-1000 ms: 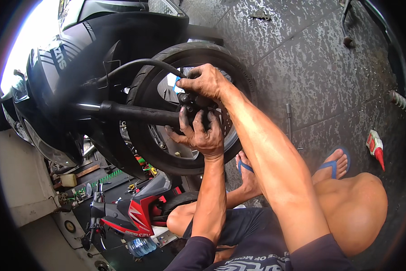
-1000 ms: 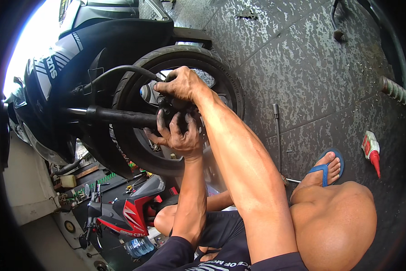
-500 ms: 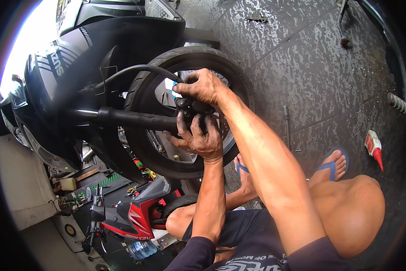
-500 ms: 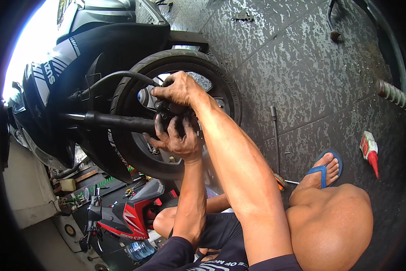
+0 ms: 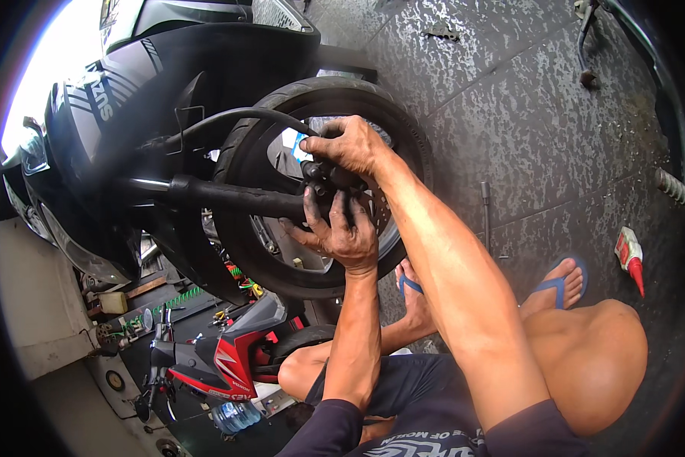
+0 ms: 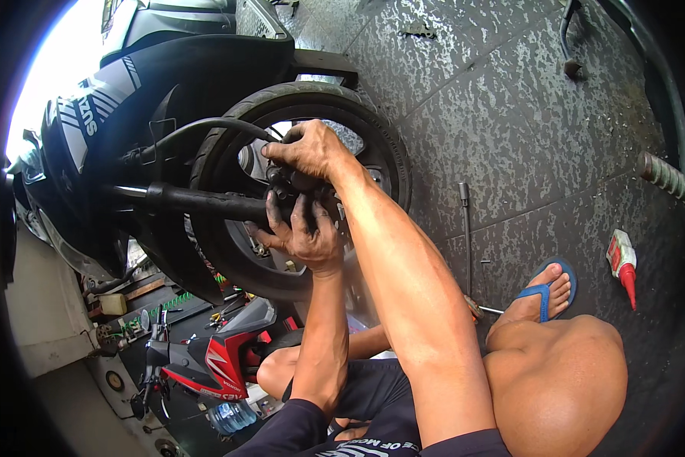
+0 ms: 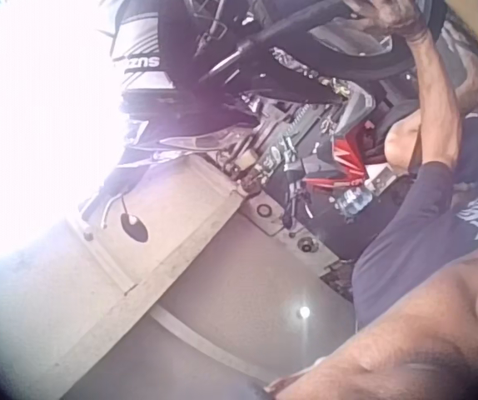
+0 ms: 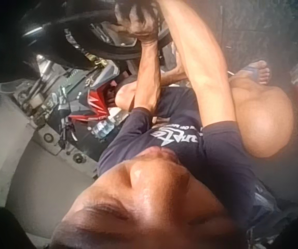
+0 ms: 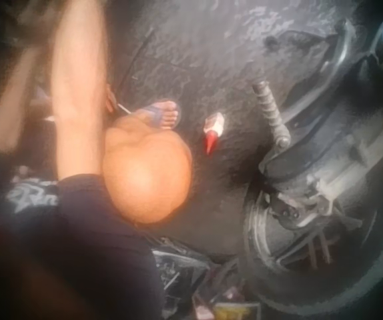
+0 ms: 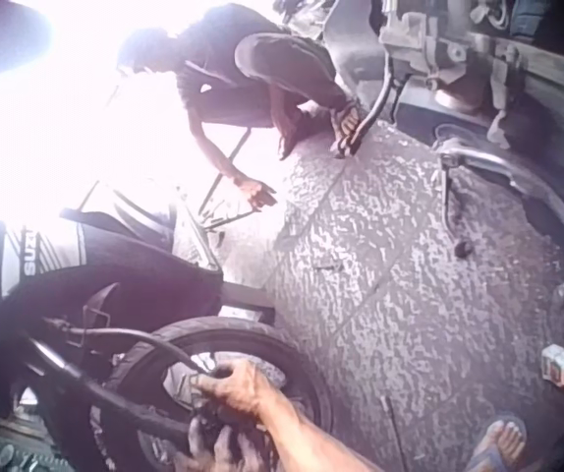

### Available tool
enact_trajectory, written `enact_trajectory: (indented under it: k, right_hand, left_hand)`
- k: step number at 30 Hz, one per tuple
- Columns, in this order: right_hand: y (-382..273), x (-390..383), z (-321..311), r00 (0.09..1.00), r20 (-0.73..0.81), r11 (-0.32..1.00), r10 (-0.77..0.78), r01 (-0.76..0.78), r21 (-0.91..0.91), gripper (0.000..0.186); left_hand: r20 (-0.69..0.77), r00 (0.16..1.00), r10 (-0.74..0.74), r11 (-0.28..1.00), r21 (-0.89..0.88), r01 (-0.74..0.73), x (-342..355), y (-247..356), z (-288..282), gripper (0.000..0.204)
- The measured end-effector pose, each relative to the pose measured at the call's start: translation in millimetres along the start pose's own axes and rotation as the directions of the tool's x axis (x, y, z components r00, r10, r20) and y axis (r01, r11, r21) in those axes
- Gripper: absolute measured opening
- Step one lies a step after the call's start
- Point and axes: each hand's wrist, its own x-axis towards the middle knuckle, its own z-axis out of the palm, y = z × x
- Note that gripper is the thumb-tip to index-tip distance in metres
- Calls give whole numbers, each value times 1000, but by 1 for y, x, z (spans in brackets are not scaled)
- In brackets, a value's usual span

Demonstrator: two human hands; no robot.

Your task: The person removes a brake caliper from a motorcycle, cleans the components by hand, and then reattaches the caliper to the fork using a T-handle wrench.

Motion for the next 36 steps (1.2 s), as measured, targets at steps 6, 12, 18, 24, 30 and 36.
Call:
enact_trajectory:
  k: [6,12,18,24,30,36]
  right_hand:
    - [-1,-1,0,1000,-2,999,-6,6,-35,46]
    - [-1,-3,0,1000,-12,1000,-9,9,-22,48]
    - [-1,-1,3,1000,-21,1000,21,-21,-7,49]
    - [-2,-2,1,1000,-14,1000,8,-8,-22,48]
    - [-5,-6,1,1000,-14,1000,11,-12,-16,51]
    - [0,-2,0,1000,-13,1000,-11,11,-19,51]
  left_hand:
    - [-5,997,-78,995,-71,77,0,3,1,23]
    - [1,1000,-15,1000,3,15,-3,-2,1,25]
    - [-37,997,-62,997,-39,61,1,4,1,24]
    - [-1,999,-32,999,11,32,-3,-2,3,26]
    - [-7,997,-76,997,-29,76,1,6,0,23]
    - [11,1000,-24,1000,-15,24,-1,1,1,21]
